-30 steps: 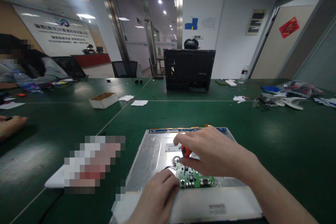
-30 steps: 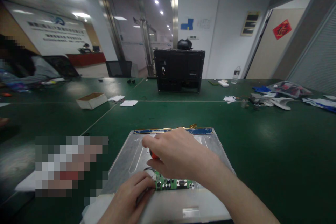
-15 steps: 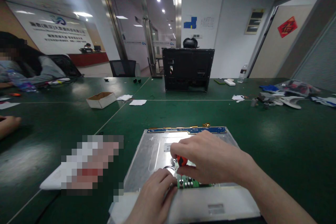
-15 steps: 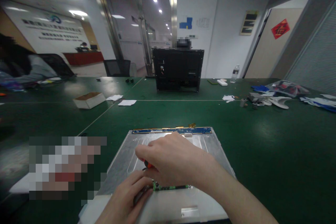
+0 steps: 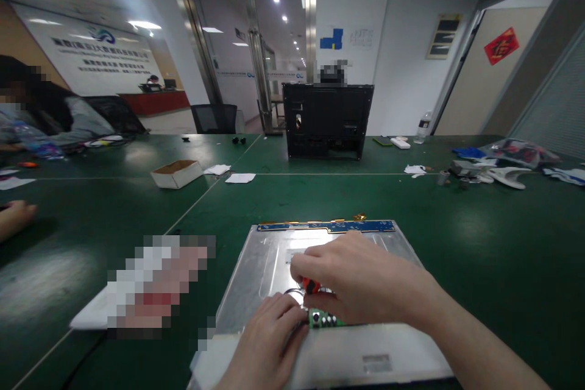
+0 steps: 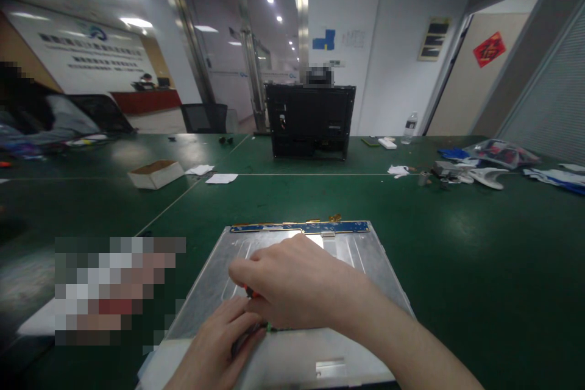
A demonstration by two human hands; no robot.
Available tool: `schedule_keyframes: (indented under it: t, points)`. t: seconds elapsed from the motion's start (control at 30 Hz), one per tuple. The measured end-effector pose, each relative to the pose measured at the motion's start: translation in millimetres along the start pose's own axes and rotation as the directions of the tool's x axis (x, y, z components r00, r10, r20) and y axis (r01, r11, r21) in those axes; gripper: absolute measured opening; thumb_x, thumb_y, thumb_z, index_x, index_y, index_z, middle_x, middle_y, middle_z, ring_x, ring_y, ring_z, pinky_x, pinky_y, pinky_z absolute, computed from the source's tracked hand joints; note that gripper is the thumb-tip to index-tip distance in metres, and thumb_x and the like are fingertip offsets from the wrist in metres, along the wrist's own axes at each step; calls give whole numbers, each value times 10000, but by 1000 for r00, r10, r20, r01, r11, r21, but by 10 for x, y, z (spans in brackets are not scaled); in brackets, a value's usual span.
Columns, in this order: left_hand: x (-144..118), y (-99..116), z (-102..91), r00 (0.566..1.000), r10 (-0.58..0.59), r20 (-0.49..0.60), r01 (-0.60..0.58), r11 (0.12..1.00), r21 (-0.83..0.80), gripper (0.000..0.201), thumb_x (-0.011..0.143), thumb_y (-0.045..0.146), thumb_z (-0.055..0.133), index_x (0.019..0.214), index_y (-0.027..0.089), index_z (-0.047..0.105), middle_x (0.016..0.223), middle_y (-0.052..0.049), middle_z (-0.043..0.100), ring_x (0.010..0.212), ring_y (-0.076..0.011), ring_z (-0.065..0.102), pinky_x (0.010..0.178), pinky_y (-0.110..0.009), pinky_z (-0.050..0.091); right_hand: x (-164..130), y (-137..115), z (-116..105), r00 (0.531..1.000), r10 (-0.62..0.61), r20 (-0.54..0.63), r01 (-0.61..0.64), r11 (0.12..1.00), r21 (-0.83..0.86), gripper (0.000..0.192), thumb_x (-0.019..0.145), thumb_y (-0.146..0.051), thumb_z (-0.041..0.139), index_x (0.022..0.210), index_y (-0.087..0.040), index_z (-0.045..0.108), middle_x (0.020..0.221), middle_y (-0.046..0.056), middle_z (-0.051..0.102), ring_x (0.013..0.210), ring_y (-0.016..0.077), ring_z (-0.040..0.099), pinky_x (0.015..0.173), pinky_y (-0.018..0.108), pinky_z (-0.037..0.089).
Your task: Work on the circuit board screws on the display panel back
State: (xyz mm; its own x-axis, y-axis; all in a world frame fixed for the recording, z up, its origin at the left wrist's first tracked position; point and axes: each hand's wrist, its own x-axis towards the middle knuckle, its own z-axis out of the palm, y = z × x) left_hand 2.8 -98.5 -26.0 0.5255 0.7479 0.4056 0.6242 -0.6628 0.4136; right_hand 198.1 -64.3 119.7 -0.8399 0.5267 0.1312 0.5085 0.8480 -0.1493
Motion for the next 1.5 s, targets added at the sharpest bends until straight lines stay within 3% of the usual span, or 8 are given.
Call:
schedule_keyframes:
  t: [0.53, 0.8, 1.5]
  points:
    - [-5, 7, 0, 998, 9, -58, -9, 1000, -1, 215, 864, 121, 473, 922, 225, 652, 904, -63, 661, 827, -226, 623, 705, -324, 519, 0, -49, 12, 999, -33, 13, 33, 996, -79, 57, 891, -239, 568, 906, -194, 537, 825, -4, 640, 610, 110, 479, 492, 279, 205]
    - [-5, 0, 11, 1000, -7, -14, 7, 1000, -1, 203, 861, 116, 477, 909, 217, 646, 889, -58, 663, 810, -219, 620, 701, -311, 516, -39, -14, 29, 997, -76, 8, 76, 994, -78, 39, 882, -224, 541, 906, -194, 531, 846, 2, 632, 617, 127, 499, 472, 278, 210]
    - [-11, 19, -4, 1000, -22, 13, 22, 1000, 11, 193, 881, 133, 445, 877, 207, 623, 864, -65, 648, 798, -223, 619, 688, -312, 515, -21, -55, 22, 1000, 19, 24, -16, 995, -95, 116, 849, -254, 561, 935, -188, 521, 829, 22, 649, 614, 145, 550, 457, 280, 202]
